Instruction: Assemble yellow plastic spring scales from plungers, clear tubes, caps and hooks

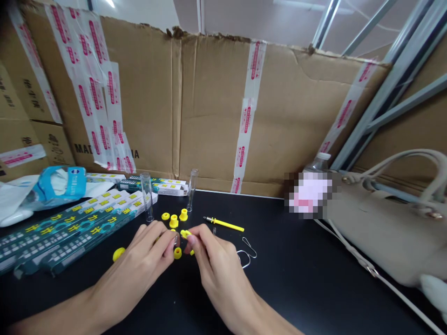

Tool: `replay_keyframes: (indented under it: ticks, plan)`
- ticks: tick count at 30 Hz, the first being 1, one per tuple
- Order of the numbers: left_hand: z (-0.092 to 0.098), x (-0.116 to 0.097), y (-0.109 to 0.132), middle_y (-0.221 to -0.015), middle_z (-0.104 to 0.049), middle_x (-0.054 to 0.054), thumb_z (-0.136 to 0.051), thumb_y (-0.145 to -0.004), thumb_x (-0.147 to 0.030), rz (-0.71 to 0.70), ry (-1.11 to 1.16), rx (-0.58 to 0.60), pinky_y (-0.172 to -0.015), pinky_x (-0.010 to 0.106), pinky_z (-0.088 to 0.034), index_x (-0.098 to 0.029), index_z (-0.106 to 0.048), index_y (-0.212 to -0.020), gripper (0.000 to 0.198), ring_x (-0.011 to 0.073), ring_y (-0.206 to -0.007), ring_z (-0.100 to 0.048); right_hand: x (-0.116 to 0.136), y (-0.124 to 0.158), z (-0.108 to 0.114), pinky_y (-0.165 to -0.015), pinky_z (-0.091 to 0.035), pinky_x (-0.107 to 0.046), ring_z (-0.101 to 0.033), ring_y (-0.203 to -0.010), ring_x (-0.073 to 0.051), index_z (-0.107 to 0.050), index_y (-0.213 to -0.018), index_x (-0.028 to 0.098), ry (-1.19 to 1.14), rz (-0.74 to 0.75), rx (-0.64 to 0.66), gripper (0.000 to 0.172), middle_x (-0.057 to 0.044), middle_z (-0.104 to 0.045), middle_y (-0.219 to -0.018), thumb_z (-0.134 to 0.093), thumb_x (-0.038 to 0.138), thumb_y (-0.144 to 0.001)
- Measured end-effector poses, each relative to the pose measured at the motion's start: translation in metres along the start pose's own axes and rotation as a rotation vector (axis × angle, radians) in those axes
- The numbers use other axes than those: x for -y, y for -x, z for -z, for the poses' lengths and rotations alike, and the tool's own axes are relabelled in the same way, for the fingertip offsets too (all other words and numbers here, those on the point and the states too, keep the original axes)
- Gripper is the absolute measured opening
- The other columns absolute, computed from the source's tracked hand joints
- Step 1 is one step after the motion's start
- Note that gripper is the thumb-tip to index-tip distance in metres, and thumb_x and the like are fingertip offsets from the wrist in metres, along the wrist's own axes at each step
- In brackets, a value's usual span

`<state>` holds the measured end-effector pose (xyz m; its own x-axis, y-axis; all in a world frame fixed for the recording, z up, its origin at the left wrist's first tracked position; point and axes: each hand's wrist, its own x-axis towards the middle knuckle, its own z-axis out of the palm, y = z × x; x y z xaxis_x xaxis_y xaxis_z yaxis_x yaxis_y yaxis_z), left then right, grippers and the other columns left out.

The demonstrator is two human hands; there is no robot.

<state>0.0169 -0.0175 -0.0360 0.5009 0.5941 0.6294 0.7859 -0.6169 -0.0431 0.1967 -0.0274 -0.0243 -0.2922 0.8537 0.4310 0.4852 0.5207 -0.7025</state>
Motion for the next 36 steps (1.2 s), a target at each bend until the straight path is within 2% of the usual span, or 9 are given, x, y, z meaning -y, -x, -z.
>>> replay_keyframes:
  ticks: [4,10,14,17,21,28,32,36]
  plan:
    - [0.0,-0.004,0.001,-0.075,-0.053,0.004,-0.041,-0.091,-0.005,-0.033,-0.078,-0.022,-0.061,0.034,-0.035,-0.018,-0.055,-0.078,0.023,0.0212,-0.068,-0.048,-0.001,0.003,-0.002,-0.073,-0.051,-0.023,-0.066,-0.081,-0.015,-0.061,-0.107,0.023,0.124,0.11,-0.121,0.021,-0.003,-0.068,-0.094,-0.042,0.026,-0.101]
    - [-0.003,-0.005,0.003,-0.073,-0.051,0.004,-0.038,-0.093,-0.008,-0.05,-0.155,-0.01,-0.062,0.036,-0.034,-0.018,-0.054,-0.077,0.025,0.0218,-0.067,-0.046,-0.001,0.007,-0.006,-0.079,-0.055,-0.025,-0.069,-0.089,-0.016,-0.056,-0.118,0.02,0.146,0.135,-0.044,0.026,-0.007,-0.069,-0.104,-0.036,0.02,-0.102]
    - [-0.004,-0.004,0.003,-0.073,-0.051,0.005,-0.037,-0.093,-0.007,-0.059,-0.198,0.004,-0.062,0.037,-0.035,-0.018,-0.054,-0.076,0.026,0.0232,-0.066,-0.047,-0.001,0.008,-0.008,-0.073,-0.056,-0.023,-0.069,-0.076,-0.015,-0.057,-0.117,0.02,0.15,0.099,0.001,0.026,-0.005,-0.07,-0.09,-0.036,0.025,-0.102]
    - [-0.006,-0.004,0.004,-0.073,-0.05,0.005,-0.038,-0.092,-0.007,-0.064,-0.237,0.026,-0.061,0.038,-0.035,-0.018,-0.053,-0.076,0.025,0.0239,-0.066,-0.047,-0.002,0.007,-0.009,-0.067,-0.054,-0.023,-0.064,-0.064,-0.014,-0.06,-0.111,0.02,0.165,0.079,0.006,0.027,-0.002,-0.066,-0.076,-0.036,0.028,-0.102]
    - [-0.01,-0.006,0.006,-0.073,-0.05,0.005,-0.039,-0.089,-0.003,-0.061,-0.279,0.061,-0.062,0.038,-0.036,-0.019,-0.051,-0.077,0.024,0.024,-0.066,-0.047,-0.004,0.006,-0.01,-0.063,-0.05,-0.022,-0.058,-0.056,-0.012,-0.061,-0.109,0.02,0.145,0.032,0.038,0.027,0.002,-0.06,-0.067,-0.036,0.029,-0.103]
    - [-0.009,-0.006,0.007,-0.074,-0.051,0.006,-0.042,-0.087,-0.003,-0.041,-0.336,0.066,-0.063,0.038,-0.038,-0.019,-0.051,-0.079,0.02,0.025,-0.067,-0.047,-0.002,0.006,-0.007,-0.055,-0.044,-0.02,-0.054,-0.053,-0.01,-0.062,-0.112,0.021,0.08,0.016,-0.01,0.028,0.003,-0.059,-0.066,-0.037,0.031,-0.103]
    - [-0.011,-0.007,0.008,-0.075,-0.051,0.005,-0.044,-0.083,0.001,-0.043,-0.374,0.112,-0.065,0.039,-0.04,-0.019,-0.052,-0.079,0.021,0.0258,-0.069,-0.049,-0.002,0.007,-0.008,-0.056,-0.045,-0.02,-0.055,-0.053,-0.011,-0.063,-0.111,0.02,0.1,0.039,0.0,0.029,0.003,-0.06,-0.065,-0.037,0.032,-0.103]
    - [-0.012,-0.01,0.01,-0.075,-0.051,0.006,-0.043,-0.082,0.001,-0.035,-0.41,0.091,-0.066,0.04,-0.041,-0.018,-0.051,-0.078,0.021,0.0263,-0.071,-0.05,-0.003,0.008,-0.01,-0.058,-0.047,-0.021,-0.056,-0.053,-0.011,-0.064,-0.112,0.021,0.106,0.042,0.017,0.031,0.002,-0.06,-0.064,-0.037,0.033,-0.103]
